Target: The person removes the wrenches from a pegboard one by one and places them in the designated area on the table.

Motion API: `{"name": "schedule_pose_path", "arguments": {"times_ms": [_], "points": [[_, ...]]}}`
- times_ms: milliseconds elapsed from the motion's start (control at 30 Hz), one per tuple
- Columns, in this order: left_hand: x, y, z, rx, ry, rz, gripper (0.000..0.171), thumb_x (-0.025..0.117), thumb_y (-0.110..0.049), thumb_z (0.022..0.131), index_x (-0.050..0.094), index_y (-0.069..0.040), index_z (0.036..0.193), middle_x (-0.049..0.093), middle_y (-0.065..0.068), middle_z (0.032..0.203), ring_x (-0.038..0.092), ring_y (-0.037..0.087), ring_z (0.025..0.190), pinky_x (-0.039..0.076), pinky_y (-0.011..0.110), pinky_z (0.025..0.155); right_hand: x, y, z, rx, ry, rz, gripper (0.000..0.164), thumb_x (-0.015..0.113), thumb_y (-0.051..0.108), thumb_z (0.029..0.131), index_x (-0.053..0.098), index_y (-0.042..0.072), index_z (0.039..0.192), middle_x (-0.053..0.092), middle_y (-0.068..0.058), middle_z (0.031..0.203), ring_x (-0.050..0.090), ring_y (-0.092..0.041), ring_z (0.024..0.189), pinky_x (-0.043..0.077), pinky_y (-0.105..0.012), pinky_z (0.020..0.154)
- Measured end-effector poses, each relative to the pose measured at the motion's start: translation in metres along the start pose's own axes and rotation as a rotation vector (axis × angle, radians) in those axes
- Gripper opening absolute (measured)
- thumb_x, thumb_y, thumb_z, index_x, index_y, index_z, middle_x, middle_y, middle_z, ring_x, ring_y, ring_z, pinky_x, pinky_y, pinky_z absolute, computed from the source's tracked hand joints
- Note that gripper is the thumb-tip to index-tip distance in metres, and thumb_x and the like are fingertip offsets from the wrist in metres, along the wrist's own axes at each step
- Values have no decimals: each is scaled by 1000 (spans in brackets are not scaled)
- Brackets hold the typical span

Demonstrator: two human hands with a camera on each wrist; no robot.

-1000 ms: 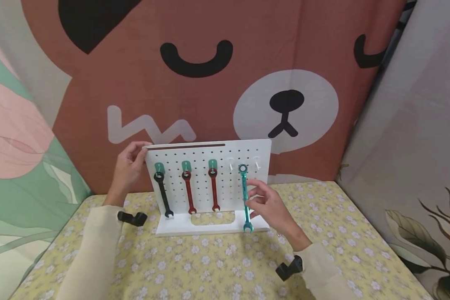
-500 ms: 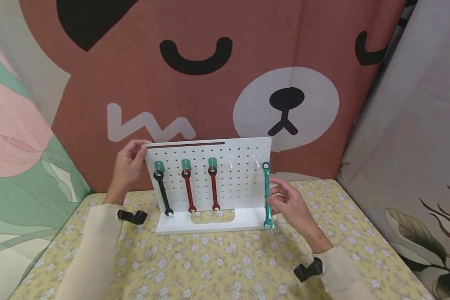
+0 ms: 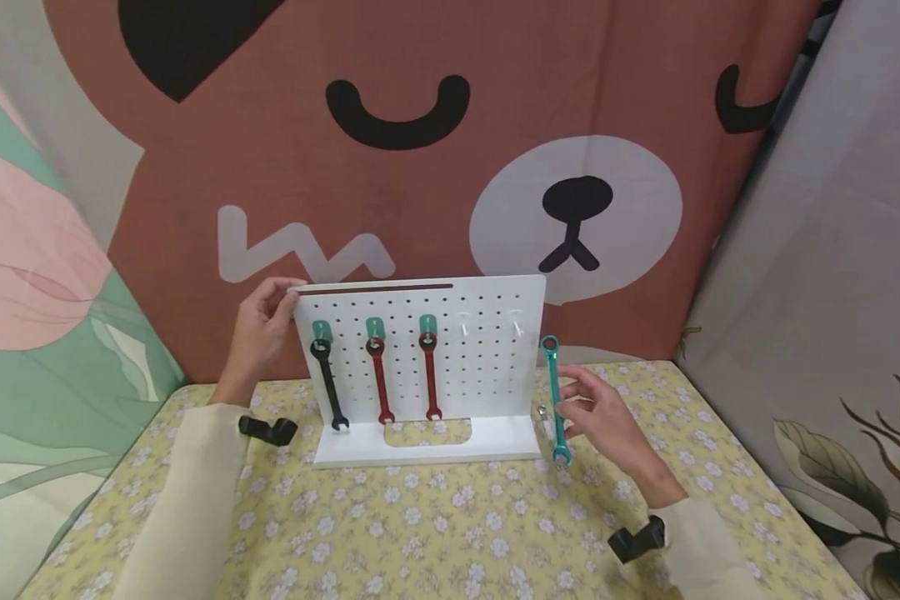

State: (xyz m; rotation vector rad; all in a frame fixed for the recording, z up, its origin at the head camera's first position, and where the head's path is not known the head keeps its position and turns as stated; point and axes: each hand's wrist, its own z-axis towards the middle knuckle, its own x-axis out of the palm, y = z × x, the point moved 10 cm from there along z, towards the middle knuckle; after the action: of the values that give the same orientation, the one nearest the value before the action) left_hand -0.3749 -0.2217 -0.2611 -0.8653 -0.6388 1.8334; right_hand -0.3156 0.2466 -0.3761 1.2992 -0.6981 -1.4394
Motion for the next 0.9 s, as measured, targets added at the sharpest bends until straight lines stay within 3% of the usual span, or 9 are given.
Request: {"name": "schedule_pose_path", "arguments": {"times_ms": [300, 567, 900], "points": [[2, -2, 1, -4, 0, 10, 26, 51, -12, 110, 63, 1, 129, 68, 21, 117, 59, 29, 90, 43, 22, 69, -11, -26, 2, 106, 39, -44, 56, 64, 9, 101, 42, -3, 152, 57, -21, 110, 65, -21, 86, 59, -46, 68], [1, -35, -9, -6, 5, 26, 27, 48, -4, 109, 59, 11, 128, 66, 29, 115, 59, 38, 90, 44, 20, 69, -8, -51, 6, 183, 96, -85, 55, 66, 10, 100, 43, -7, 148, 57, -19, 107, 64, -28, 83, 58, -48, 69], [1, -42, -11, 1, 8, 29, 26, 48, -4, 109, 60, 9, 129, 64, 29, 109, 55, 41, 85, 42, 20, 66, -4, -73, 6, 233, 187, -125, 50, 57, 7, 103, 41, -13, 146, 56, -19, 98, 56, -30, 67, 53, -45, 60]]}}
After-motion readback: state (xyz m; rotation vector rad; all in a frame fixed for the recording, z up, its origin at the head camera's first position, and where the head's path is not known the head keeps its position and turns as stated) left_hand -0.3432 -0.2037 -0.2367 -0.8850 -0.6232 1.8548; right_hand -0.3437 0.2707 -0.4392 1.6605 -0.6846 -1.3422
